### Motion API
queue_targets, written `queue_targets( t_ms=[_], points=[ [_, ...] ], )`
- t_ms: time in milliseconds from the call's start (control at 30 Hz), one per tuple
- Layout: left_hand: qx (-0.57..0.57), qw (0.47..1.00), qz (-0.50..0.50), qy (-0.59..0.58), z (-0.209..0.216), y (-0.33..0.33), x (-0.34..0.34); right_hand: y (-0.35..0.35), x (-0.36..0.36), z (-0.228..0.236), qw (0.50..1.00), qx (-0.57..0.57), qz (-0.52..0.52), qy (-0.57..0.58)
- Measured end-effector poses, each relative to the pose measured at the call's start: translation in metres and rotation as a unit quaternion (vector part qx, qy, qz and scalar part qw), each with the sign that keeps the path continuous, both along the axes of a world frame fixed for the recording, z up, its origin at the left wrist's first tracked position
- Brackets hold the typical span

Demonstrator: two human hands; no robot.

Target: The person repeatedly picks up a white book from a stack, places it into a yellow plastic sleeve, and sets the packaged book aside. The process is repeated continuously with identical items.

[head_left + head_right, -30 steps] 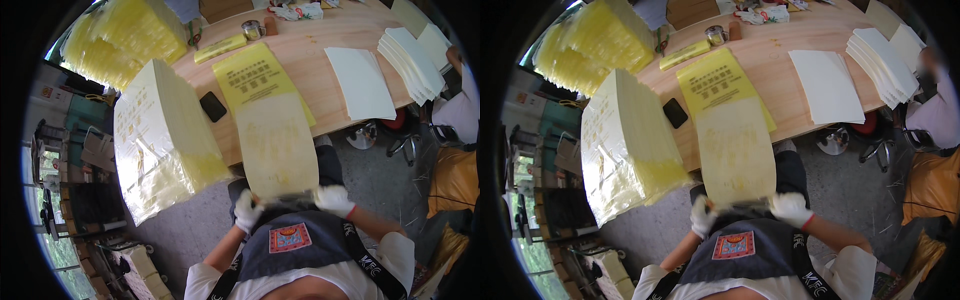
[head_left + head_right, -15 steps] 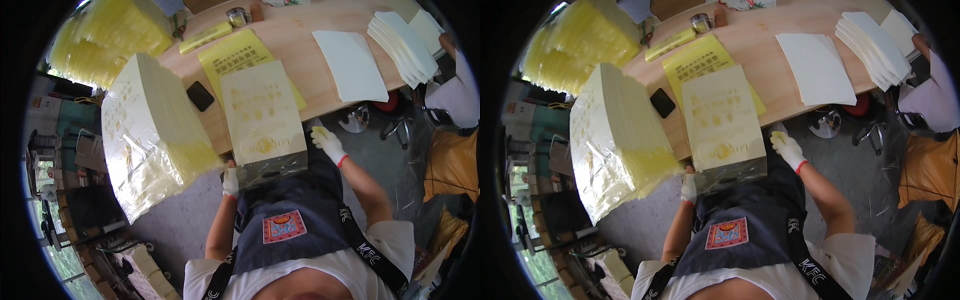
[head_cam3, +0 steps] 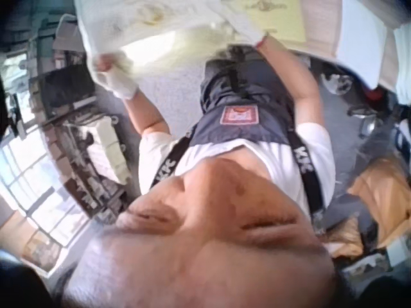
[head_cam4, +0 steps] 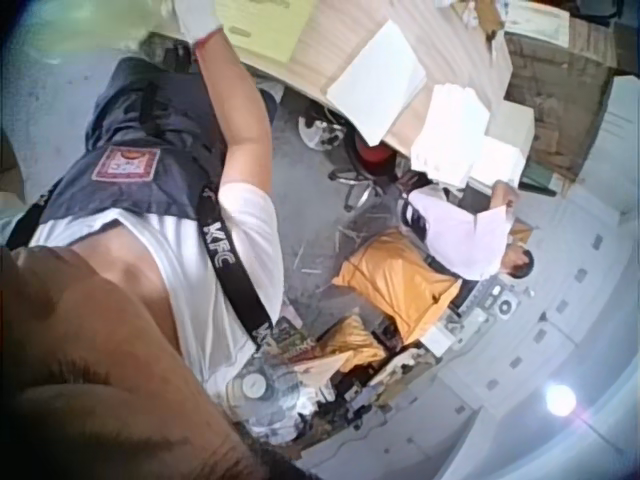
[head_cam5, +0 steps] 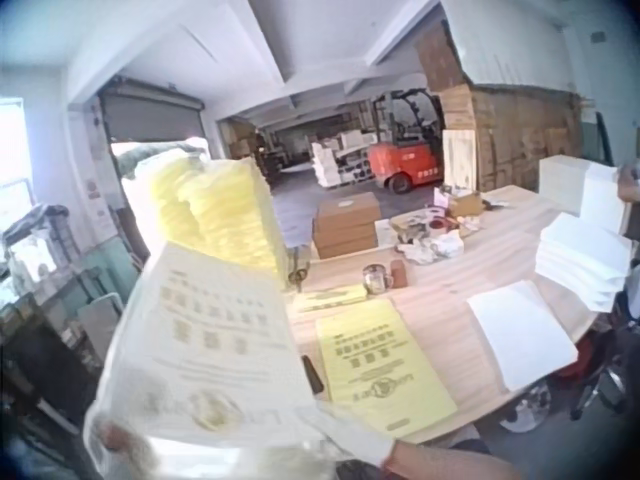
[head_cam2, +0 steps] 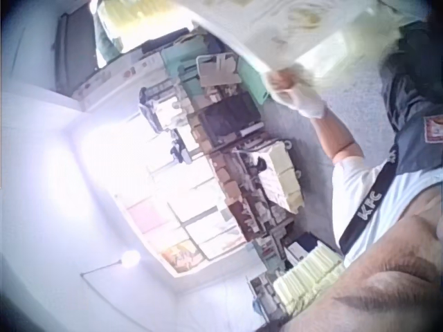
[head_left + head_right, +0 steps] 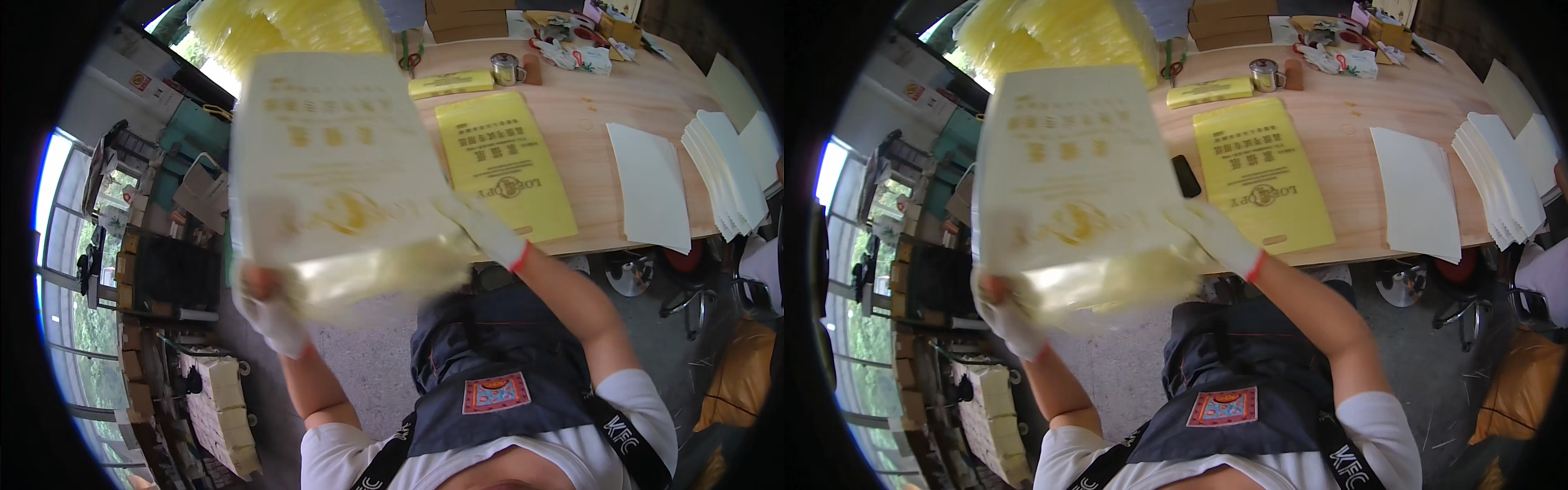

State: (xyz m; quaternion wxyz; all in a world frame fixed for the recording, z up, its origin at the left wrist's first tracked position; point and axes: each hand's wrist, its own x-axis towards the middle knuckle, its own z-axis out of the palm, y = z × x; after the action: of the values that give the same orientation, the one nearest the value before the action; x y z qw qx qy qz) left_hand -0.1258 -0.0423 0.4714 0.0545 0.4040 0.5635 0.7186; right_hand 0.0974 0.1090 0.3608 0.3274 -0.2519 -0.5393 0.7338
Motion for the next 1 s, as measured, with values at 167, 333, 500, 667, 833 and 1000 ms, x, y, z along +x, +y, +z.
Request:
queue_targets(
  t_ms=[167,333,500,667,833,1000],
  points=[
    [-0.141,0.986,0.051,-0.077,-0.014,-0.012,-0.13,0.022,-0.065,0.064,0.954,0.197,0.026,-0.225],
    [-0.24,0.951,0.061,-0.187,-0.149,-0.035,-0.132,-0.014,-0.049,0.035,0.849,0.398,-0.029,-0.347],
    [-0.528,0.809,-0.189,-0.177,-0.291,-0.036,-0.037,-0.05,0.0,-0.094,0.81,0.349,0.126,-0.454],
    [-0.349,0.865,-0.318,0.167,-0.295,0.062,0.105,-0.079,0.065,-0.143,0.824,0.275,0.124,-0.479],
    [-0.405,0.782,-0.26,0.396,-0.271,0.16,0.181,-0.09,0.094,-0.141,0.834,0.213,0.084,-0.502],
    [-0.431,0.72,-0.303,0.451,-0.291,0.193,0.19,-0.096,0.128,-0.146,0.844,0.167,0.027,-0.51]
  ],
)
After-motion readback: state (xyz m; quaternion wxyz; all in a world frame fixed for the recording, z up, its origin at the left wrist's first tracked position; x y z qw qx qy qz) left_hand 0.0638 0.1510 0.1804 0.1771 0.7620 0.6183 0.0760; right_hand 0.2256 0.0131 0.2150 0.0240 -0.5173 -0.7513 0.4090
